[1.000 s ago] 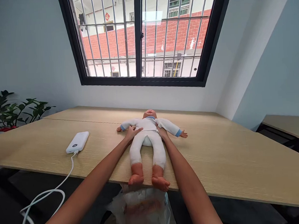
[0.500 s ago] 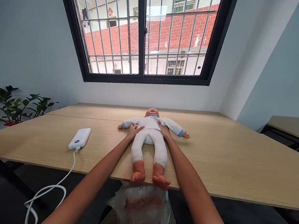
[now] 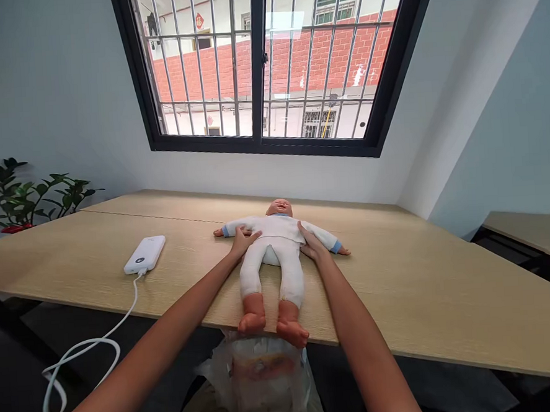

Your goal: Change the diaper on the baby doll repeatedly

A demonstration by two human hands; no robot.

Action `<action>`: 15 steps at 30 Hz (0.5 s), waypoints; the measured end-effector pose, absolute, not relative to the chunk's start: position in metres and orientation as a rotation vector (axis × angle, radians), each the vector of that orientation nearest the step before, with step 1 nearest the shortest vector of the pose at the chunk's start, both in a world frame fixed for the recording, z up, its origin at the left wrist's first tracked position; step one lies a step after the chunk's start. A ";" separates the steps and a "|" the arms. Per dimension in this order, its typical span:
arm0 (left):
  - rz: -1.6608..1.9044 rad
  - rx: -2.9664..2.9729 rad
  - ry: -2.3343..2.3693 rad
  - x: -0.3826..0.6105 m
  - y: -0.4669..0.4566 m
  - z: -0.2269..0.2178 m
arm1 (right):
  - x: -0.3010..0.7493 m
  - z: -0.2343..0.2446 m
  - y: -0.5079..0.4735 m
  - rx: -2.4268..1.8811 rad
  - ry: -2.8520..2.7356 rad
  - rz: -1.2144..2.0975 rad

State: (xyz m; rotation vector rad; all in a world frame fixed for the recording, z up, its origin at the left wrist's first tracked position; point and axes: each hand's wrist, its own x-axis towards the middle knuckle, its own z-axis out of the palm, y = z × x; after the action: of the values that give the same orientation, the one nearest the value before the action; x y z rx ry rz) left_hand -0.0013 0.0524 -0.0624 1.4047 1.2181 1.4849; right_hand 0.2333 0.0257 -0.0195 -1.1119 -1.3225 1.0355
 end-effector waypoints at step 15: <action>1.303 1.823 0.883 -0.016 0.029 -0.032 | 0.251 -0.024 -0.015 -1.199 -1.395 0.827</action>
State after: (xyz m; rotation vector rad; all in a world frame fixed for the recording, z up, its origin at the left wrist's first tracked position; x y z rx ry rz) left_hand -0.0158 0.0291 -0.0318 1.8230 0.8828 1.3030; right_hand 0.2511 -0.0149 -0.0237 -1.1988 -1.3955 0.8274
